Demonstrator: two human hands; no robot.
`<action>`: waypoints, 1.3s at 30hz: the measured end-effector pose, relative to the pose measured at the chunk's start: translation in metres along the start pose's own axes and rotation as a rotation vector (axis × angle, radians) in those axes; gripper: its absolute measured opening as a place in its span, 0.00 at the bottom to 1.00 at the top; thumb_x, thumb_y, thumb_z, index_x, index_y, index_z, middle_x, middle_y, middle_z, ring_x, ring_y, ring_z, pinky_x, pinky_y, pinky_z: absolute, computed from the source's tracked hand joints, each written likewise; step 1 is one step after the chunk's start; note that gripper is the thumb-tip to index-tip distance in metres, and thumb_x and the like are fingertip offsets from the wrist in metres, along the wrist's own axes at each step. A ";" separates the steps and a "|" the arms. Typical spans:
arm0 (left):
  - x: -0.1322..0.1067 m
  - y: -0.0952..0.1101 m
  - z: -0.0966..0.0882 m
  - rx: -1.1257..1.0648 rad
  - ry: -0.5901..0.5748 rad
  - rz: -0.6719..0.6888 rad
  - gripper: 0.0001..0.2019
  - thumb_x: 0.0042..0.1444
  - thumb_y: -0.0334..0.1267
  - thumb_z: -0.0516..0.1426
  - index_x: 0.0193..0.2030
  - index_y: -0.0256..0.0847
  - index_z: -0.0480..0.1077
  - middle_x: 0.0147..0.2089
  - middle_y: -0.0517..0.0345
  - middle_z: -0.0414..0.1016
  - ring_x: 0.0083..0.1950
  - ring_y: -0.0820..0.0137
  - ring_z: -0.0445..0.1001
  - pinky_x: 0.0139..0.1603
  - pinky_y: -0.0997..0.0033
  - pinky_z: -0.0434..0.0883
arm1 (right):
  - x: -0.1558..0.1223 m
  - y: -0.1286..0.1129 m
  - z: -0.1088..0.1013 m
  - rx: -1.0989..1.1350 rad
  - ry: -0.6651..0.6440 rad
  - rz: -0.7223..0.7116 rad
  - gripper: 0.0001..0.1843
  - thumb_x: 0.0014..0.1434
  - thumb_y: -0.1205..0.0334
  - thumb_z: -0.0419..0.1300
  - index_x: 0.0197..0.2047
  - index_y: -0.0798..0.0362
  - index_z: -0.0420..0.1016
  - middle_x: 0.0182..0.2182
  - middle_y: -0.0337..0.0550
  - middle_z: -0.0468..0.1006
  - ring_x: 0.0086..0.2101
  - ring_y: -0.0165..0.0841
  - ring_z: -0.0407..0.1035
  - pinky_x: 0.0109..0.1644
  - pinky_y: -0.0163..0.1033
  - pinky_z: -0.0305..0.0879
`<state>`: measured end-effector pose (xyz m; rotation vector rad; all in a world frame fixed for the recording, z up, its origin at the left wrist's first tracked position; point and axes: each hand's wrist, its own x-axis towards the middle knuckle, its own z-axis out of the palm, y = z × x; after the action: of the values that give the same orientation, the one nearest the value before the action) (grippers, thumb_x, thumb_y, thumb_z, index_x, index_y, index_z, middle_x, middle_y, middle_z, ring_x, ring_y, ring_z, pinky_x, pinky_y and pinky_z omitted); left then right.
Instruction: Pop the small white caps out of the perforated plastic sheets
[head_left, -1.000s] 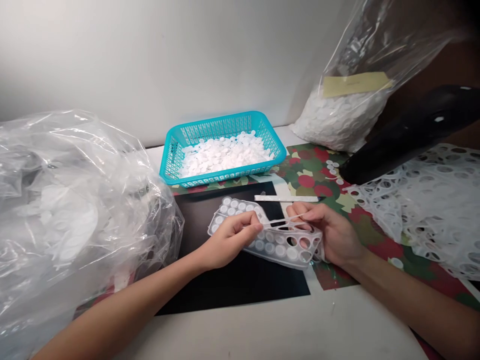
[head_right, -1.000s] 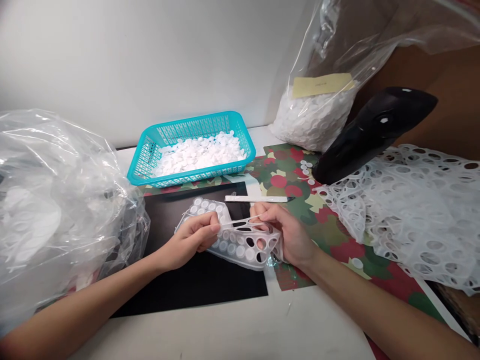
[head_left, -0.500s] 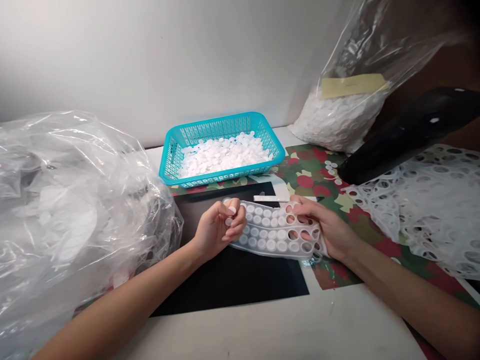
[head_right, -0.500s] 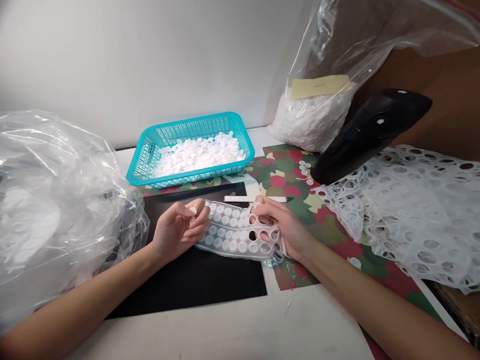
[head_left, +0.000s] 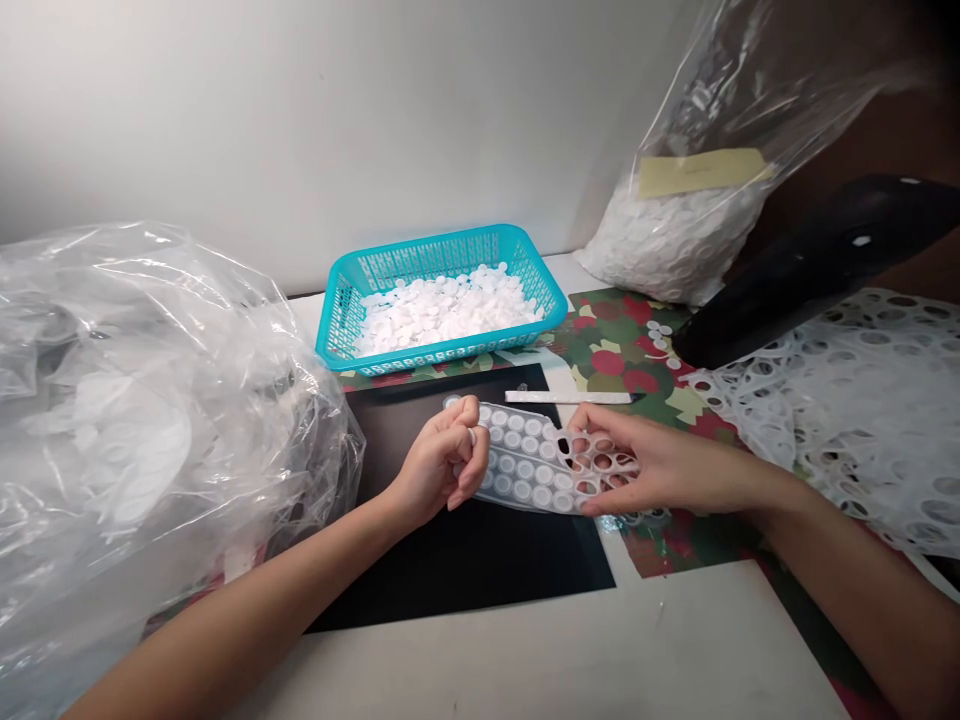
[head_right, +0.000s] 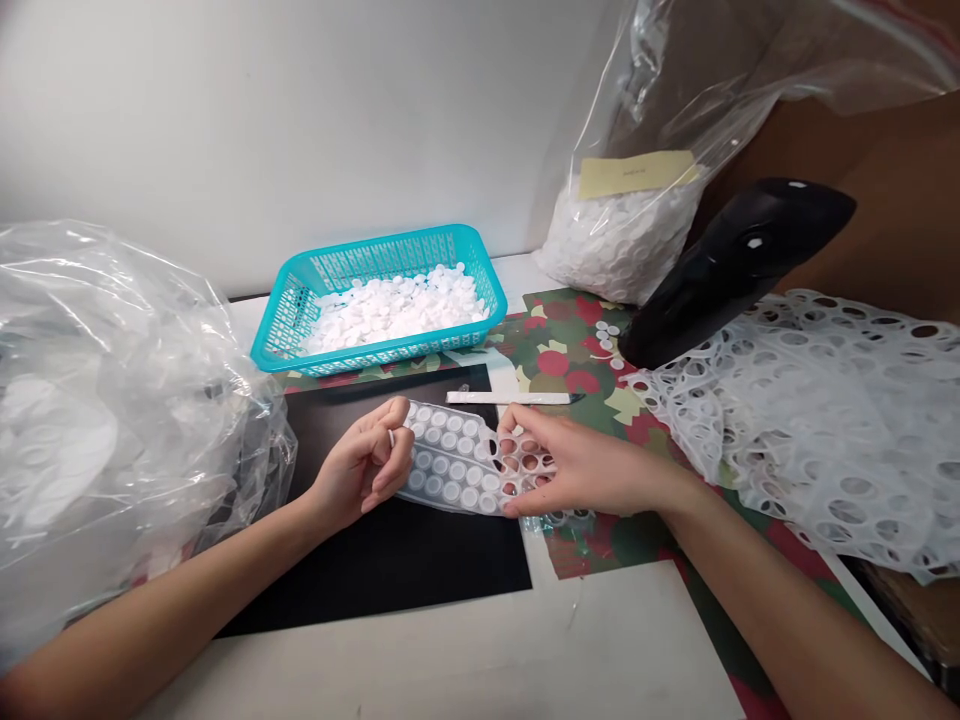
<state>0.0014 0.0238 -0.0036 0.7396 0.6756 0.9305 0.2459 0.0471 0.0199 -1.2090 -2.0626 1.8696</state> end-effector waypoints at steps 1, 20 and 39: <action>0.000 0.000 0.000 -0.007 -0.006 0.002 0.12 0.37 0.22 0.45 0.27 0.42 0.49 0.13 0.69 0.61 0.07 0.79 0.49 0.06 0.86 0.47 | 0.000 -0.001 0.000 0.009 -0.016 -0.001 0.20 0.51 0.60 0.67 0.40 0.47 0.59 0.31 0.35 0.69 0.29 0.30 0.62 0.30 0.32 0.58; -0.006 0.004 0.002 0.164 -0.232 -0.078 0.06 0.41 0.35 0.47 0.19 0.38 0.52 0.18 0.61 0.51 0.20 0.78 0.48 0.20 0.74 0.44 | 0.005 -0.005 0.010 0.481 -0.084 -0.110 0.22 0.50 0.68 0.69 0.38 0.50 0.58 0.30 0.31 0.69 0.30 0.23 0.64 0.33 0.27 0.60; -0.001 -0.002 0.006 0.229 -0.112 -0.091 0.18 0.61 0.42 0.47 0.21 0.36 0.54 0.19 0.65 0.49 0.19 0.81 0.46 0.18 0.78 0.43 | 0.009 -0.002 0.019 0.555 -0.045 -0.117 0.20 0.54 0.66 0.67 0.42 0.49 0.58 0.31 0.32 0.70 0.28 0.23 0.62 0.32 0.27 0.59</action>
<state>0.0068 0.0205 -0.0014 0.9490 0.7187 0.7298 0.2280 0.0382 0.0137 -0.8879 -1.4327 2.2088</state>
